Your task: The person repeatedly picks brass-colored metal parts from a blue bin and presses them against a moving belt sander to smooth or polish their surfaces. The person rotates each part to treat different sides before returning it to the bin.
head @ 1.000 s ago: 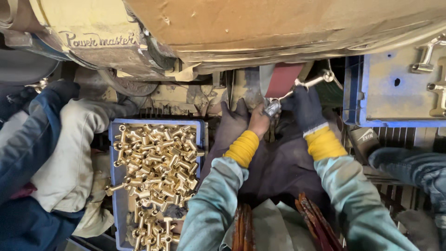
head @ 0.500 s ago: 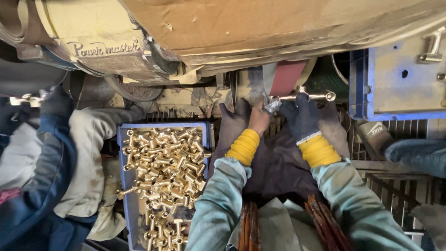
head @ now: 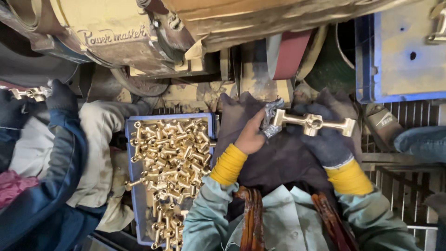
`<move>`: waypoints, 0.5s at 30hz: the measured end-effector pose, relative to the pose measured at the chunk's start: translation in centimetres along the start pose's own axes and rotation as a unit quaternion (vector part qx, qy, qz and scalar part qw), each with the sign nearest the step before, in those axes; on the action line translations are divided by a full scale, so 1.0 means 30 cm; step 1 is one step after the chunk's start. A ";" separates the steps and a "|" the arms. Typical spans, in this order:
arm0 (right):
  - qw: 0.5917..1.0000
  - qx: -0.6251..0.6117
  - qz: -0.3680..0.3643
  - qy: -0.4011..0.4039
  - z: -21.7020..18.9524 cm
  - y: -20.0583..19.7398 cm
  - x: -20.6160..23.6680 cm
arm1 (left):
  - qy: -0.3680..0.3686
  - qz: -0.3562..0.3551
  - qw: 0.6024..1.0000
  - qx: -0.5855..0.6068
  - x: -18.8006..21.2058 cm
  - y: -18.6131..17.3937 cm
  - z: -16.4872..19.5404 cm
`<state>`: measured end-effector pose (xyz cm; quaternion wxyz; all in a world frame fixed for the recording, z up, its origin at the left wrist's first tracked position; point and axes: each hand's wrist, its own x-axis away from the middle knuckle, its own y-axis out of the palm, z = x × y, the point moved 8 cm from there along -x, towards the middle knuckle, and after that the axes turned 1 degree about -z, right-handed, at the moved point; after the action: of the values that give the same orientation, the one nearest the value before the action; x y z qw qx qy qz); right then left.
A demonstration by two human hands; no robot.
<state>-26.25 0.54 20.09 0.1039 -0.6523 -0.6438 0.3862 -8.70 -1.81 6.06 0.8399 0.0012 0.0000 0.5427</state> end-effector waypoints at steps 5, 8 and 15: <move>0.993 -0.112 0.012 -0.017 -0.094 -0.094 -0.043 | -0.037 -0.018 0.999 0.028 0.067 0.035 0.062; 0.885 -0.442 0.073 0.126 0.012 -0.056 -0.016 | -0.082 -0.057 0.993 0.055 0.077 0.078 0.063; 0.588 -0.725 0.121 0.336 0.240 0.126 0.136 | -0.023 -0.013 0.999 -0.035 0.061 0.093 0.077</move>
<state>-28.47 1.13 11.29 -0.2427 -0.6671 -0.5447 -0.4466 -10.48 0.99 8.37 0.8461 -0.0158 -0.0380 0.5314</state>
